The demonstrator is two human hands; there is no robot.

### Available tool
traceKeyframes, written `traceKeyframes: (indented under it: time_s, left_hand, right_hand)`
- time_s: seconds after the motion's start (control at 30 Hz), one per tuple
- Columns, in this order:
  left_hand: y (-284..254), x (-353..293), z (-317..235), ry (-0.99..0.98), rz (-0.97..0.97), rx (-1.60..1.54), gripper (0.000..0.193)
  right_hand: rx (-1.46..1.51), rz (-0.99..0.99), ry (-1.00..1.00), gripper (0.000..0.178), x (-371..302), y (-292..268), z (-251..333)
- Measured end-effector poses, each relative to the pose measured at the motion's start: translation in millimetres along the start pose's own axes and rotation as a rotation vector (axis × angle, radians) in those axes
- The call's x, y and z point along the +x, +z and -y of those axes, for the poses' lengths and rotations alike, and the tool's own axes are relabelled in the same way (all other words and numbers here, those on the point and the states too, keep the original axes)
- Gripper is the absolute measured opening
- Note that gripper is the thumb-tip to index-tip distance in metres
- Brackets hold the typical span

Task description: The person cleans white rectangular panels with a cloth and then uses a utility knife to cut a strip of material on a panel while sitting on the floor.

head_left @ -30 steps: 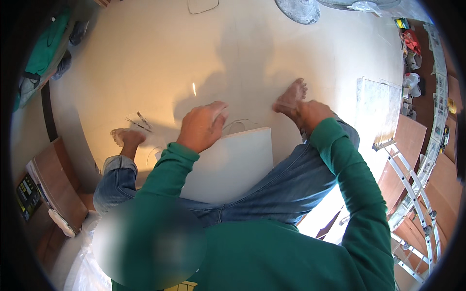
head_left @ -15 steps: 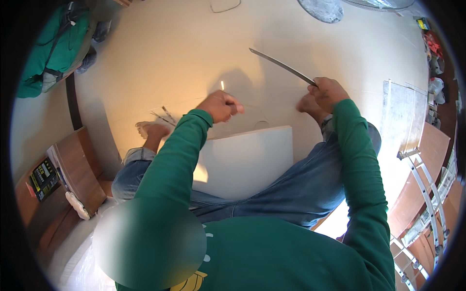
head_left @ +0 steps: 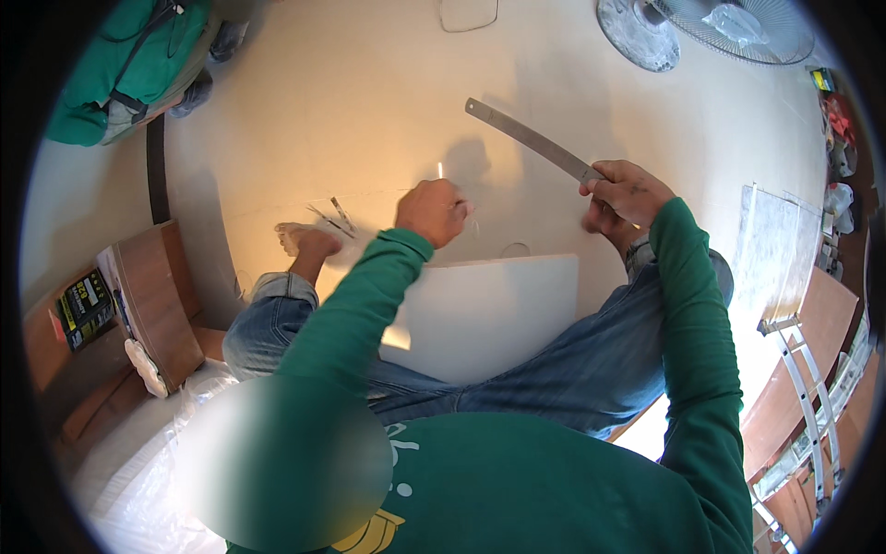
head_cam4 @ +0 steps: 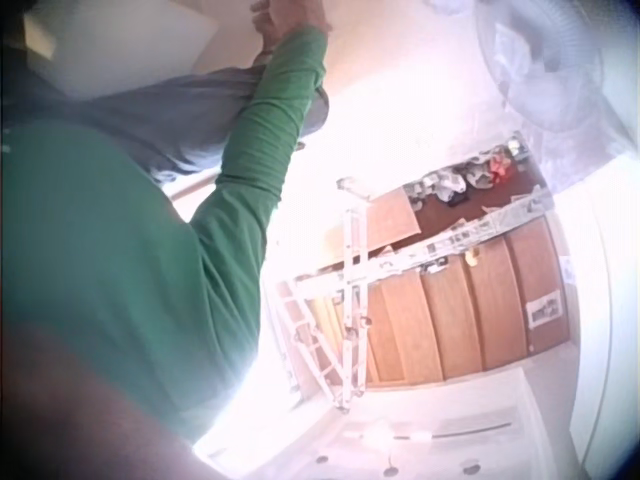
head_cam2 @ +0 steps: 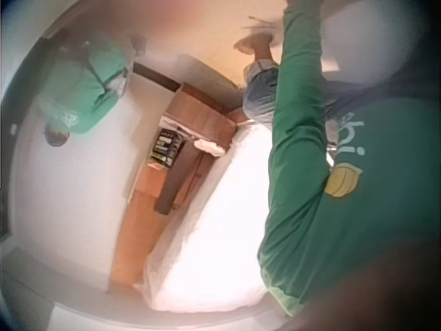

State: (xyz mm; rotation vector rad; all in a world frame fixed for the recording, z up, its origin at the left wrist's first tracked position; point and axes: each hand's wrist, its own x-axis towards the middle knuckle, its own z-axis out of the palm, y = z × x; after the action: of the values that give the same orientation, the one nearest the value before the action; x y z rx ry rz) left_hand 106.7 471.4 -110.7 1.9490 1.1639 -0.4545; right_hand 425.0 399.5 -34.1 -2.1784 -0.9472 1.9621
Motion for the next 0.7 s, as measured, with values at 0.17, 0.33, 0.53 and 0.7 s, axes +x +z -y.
traceKeyframes:
  time_s: [0.17,0.33,0.53,0.7]
  left_hand:
    - [14.8,0.4,-61.2,0.155,-0.048,-0.933,0.053]
    - [-9.1,1.5,-114.7,0.271,-0.277,-1.306,0.046]
    - [-125.0,-38.4,-29.5,0.342,-0.477,0.06,0.029]
    - [-91.9,-101.3,8.3,0.26,-0.264,0.456,0.022]
  right_hand:
    - [0.28,0.23,-0.184,0.029,4.6,3.6,4.6]
    - [0.13,0.257,-0.38,0.04,6.1,23.7,5.1]
    - [-0.054,-0.637,-0.615,0.031,-10.0,17.8,-0.7]
    - [-0.431,-0.89,-1.033,0.061,-30.7,48.5,16.8]
